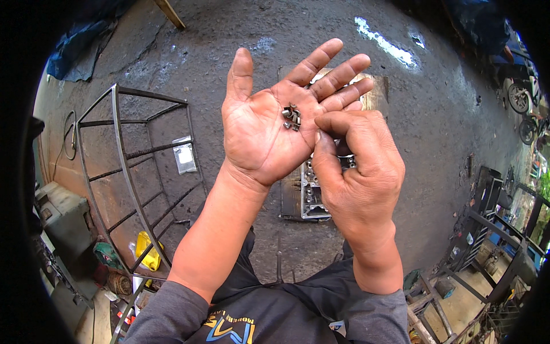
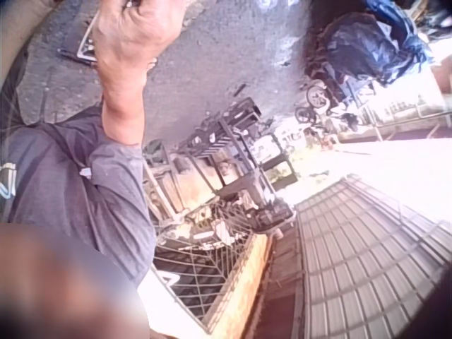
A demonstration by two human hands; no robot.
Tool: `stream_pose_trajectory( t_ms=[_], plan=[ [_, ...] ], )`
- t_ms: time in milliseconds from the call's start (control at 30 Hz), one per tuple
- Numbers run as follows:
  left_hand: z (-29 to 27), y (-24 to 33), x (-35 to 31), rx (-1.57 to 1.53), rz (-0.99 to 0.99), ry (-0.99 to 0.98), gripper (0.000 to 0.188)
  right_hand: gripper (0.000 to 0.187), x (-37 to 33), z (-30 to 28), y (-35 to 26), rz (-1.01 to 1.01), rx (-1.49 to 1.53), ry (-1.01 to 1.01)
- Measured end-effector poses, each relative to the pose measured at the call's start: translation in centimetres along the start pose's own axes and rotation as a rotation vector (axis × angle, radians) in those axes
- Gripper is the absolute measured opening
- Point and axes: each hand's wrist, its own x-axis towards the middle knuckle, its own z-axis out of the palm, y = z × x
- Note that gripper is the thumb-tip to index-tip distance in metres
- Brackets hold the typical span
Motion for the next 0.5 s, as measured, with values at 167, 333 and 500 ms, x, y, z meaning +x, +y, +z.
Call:
stream_pose_trajectory(
  t_ms=[167, 333, 500],
  plan=[
    [-0.14, 0.30, -0.11, 0.000, -0.008, 0.015, 0.100, 0.019, 0.01, -0.55, -0.70, -0.022, -0.046, -0.062],
    [-0.26, -0.01, 0.01, 0.061, 0.011, 0.013, 0.101, 0.019, 0.40, 0.13, -0.69, -0.029, -0.069, -0.107],
    [-0.30, -0.52, 0.04, 0.098, 0.019, 0.012, 0.102, 0.019, 0.56, 0.22, -0.20, -0.022, -0.117, -0.087]
  ],
)
